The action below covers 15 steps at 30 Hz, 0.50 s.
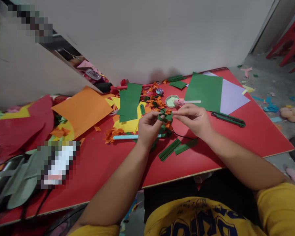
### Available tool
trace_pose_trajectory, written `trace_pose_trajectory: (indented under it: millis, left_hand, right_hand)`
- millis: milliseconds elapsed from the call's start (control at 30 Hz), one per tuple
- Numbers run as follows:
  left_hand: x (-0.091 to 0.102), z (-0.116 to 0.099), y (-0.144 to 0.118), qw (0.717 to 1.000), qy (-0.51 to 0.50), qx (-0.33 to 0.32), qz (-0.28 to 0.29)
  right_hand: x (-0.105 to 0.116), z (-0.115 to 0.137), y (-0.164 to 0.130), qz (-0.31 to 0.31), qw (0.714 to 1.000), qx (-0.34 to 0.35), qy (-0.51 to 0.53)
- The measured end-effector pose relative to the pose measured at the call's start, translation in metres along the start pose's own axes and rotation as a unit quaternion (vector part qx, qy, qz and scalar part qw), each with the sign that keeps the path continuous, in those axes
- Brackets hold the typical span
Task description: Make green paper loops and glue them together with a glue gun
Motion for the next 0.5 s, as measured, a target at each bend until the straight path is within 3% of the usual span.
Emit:
trace_pose_trajectory:
  millis: [200,333,500]
  left_hand:
    - [0.002,-0.008,-0.002,0.997,0.056,-0.044,-0.002]
    - [0.004,-0.01,-0.002,0.995,0.076,-0.068,-0.001]
    - [0.005,0.0,-0.001,0.996,0.07,-0.052,0.003]
  right_hand:
    - [0.009,0.026,-0.006,-0.074,0.993,0.09,-0.037]
    - [0.004,0.03,-0.008,-0.054,0.994,0.086,-0.05]
    - [-0.002,0.027,-0.007,-0.013,0.995,0.078,-0.059]
Point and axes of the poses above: each hand's wrist, its own y-axis towards the middle knuckle, its own x-axis out of the back of the hand, z = x × y, the point moved 9 cm from there along y, towards the middle knuckle, and after that the axes turned 2 degrees about y, right-handed, at the moved point
